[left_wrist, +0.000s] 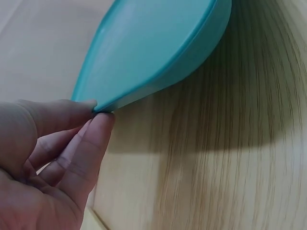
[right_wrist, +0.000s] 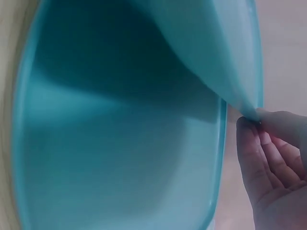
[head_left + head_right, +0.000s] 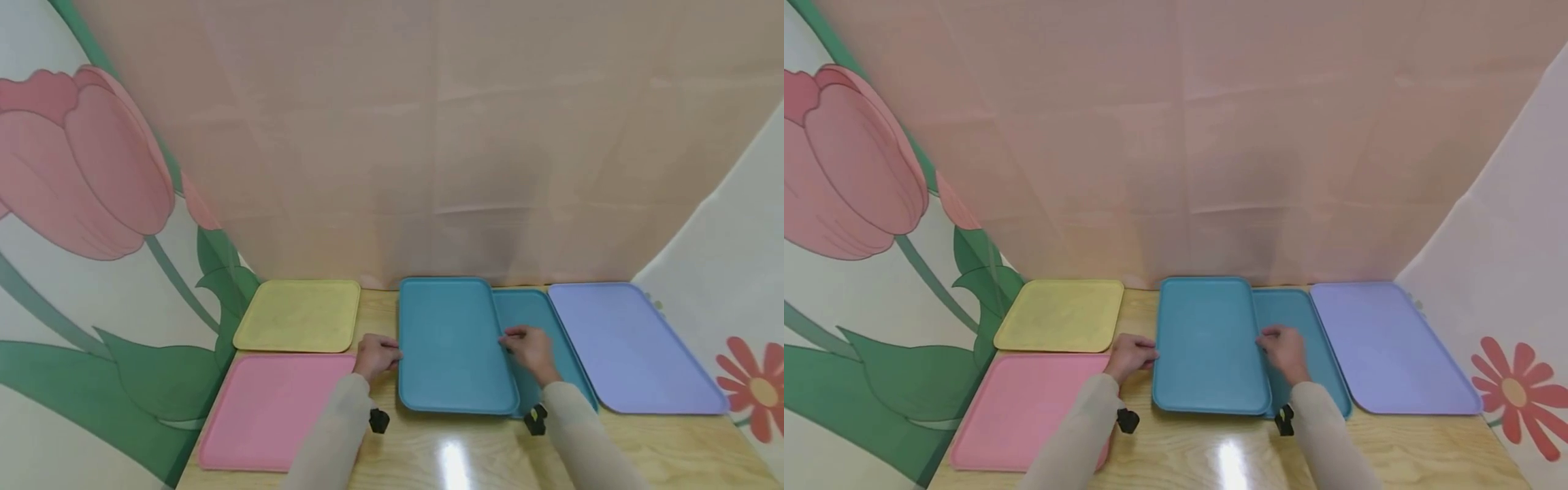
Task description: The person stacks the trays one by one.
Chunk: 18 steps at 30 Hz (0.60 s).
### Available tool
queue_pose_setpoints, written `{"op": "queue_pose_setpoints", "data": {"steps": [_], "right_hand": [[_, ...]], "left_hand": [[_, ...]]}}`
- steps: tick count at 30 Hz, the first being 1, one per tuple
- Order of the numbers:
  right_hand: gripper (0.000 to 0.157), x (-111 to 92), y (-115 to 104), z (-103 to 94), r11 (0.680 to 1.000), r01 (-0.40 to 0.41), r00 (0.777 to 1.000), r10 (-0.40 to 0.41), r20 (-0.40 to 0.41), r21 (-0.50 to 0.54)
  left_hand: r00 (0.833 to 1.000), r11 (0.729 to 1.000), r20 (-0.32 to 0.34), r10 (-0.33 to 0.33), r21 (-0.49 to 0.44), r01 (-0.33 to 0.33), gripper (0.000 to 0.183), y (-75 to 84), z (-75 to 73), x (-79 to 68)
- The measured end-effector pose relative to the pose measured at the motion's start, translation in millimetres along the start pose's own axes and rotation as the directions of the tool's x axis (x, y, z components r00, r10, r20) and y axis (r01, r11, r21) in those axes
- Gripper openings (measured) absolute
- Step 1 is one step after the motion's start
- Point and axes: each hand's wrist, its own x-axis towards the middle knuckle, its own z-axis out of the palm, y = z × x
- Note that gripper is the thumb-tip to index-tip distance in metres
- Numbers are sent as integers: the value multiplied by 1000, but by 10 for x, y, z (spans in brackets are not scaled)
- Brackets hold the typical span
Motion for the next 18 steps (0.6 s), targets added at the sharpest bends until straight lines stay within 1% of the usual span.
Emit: {"op": "queue_pose_setpoints", "data": {"steps": [4, 7, 11, 18], "right_hand": [[25, -12, 41, -113, 1000, 5, 1000, -5, -8, -25], [26, -20, 78, -201, 997, 16, 999, -18, -27, -74], [28, -46, 139, -320, 993, 19, 999, -23, -33, -118], [29, -68, 261, -487, 991, -1, 1000, -2, -22, -133]], "left_hand": [[1000, 1000, 14, 8, -8, -8, 16, 59, 107, -5], [999, 1000, 23, 22, -20, -22, 16, 94, 193, -5], [999, 999, 34, 31, -39, -30, 16, 131, 313, -5], [997, 998, 58, 50, -39, -48, 16, 161, 499, -5]]}}
